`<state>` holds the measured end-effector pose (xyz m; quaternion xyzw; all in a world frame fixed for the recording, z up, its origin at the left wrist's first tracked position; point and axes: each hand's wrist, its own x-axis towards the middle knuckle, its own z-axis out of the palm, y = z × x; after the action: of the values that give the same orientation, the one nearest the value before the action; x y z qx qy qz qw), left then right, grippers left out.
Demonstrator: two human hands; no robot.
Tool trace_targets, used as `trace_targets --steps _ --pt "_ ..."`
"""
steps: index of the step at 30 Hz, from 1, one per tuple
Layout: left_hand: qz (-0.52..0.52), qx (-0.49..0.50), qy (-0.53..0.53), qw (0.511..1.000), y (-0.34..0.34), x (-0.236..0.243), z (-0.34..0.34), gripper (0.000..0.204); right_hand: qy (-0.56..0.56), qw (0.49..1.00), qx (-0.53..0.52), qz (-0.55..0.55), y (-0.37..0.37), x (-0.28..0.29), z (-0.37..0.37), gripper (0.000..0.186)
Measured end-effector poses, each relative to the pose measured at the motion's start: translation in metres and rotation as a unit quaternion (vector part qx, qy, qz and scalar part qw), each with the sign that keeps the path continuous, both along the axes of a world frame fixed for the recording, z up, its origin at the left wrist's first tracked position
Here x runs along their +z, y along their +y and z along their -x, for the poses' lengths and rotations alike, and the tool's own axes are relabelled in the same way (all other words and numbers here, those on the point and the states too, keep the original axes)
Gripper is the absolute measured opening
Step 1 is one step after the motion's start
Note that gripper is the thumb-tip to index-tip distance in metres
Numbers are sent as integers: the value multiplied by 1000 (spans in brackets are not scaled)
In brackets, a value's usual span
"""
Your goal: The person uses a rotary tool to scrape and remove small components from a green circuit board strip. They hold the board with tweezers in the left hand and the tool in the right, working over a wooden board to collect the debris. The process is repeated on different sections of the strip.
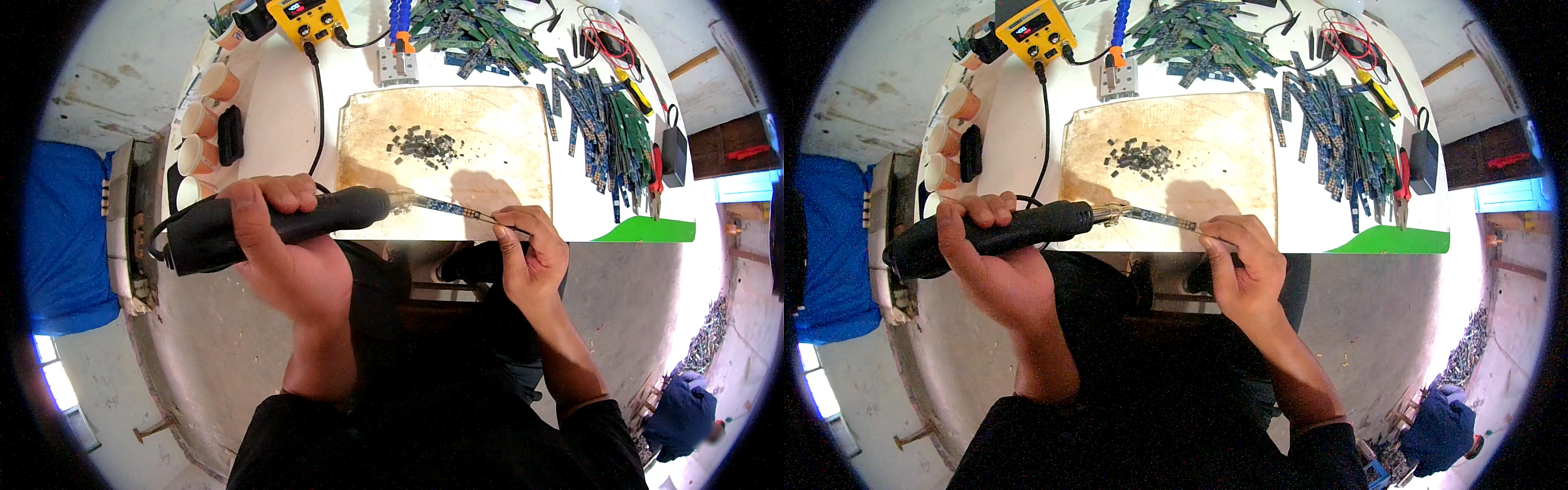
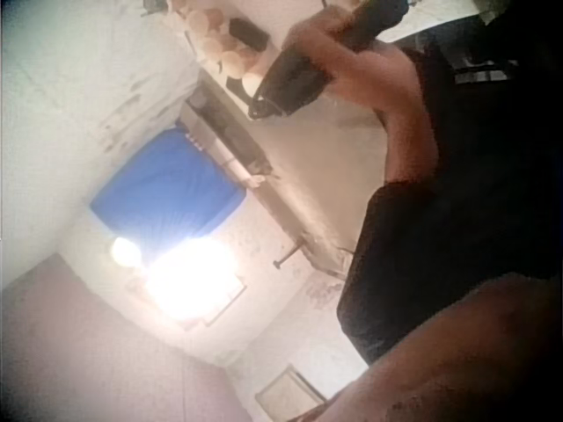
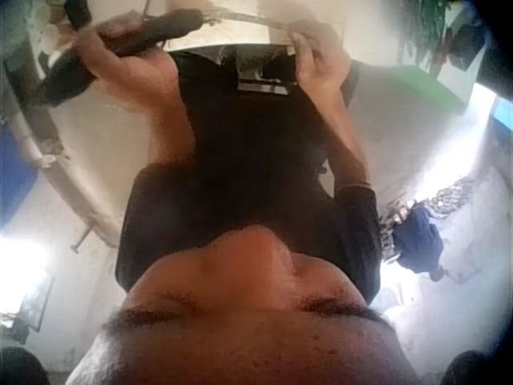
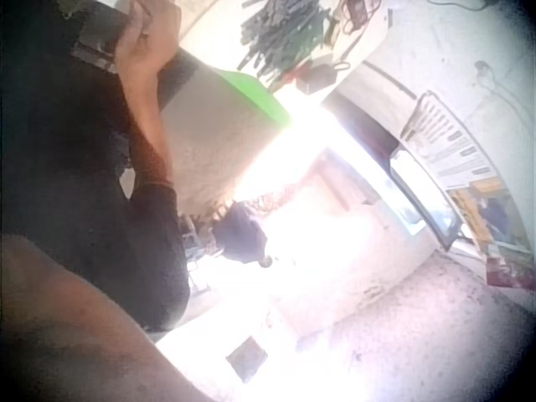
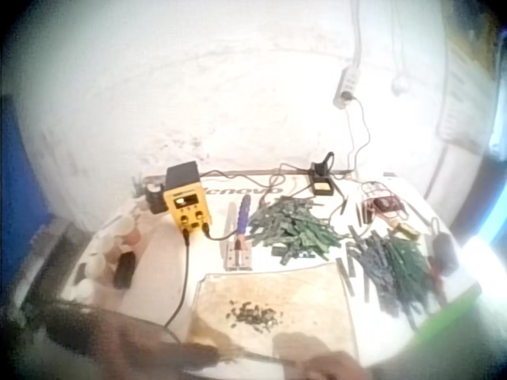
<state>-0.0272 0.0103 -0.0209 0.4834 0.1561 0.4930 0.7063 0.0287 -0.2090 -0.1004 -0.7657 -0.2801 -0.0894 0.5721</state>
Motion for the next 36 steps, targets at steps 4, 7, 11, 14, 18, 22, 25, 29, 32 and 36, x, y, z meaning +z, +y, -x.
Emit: trace_targets --steps 4,7,11,14,18,22,25,29,32,36 --pt "4 -14 -4 1000 -2 -1 0 25 -2 1000 2 5 0 0 0 13" --pt "-5 -41 -13 999 -7 -1 -1 25 0 1000 5 0 1 -2 0 12" --pt "-10 -5 2 1000 -3 2 -1 26 3 1000 2 -1 2 1 1 12" --pt "-16 -10 -2 1000 -4 0 -2 26 3 1000 1 -4 2 -1 1 11" --pt "-18 -43 -5 999 -9 -1 0 26 13 1000 3 -2 4 1 3 12" --pt "-27 -14 0 1000 -2 -1 1 26 -4 1000 10 -5 9 2 1 12" --pt "-27 -24 -6 999 -2 -1 1 25 -21 1000 19 -1 16 1 -2 13" --pt "-24 -38 -6 999 -4 -2 1 24 -28 999 38 10 28 1 -7 15" --pt "-27 -9 -2 1000 0 0 2 24 -24 999 36 13 33 -2 -8 14" --pt "-18 -7 -6 1000 -1 1 2 23 -13 999 37 32 33 -2 -9 14"
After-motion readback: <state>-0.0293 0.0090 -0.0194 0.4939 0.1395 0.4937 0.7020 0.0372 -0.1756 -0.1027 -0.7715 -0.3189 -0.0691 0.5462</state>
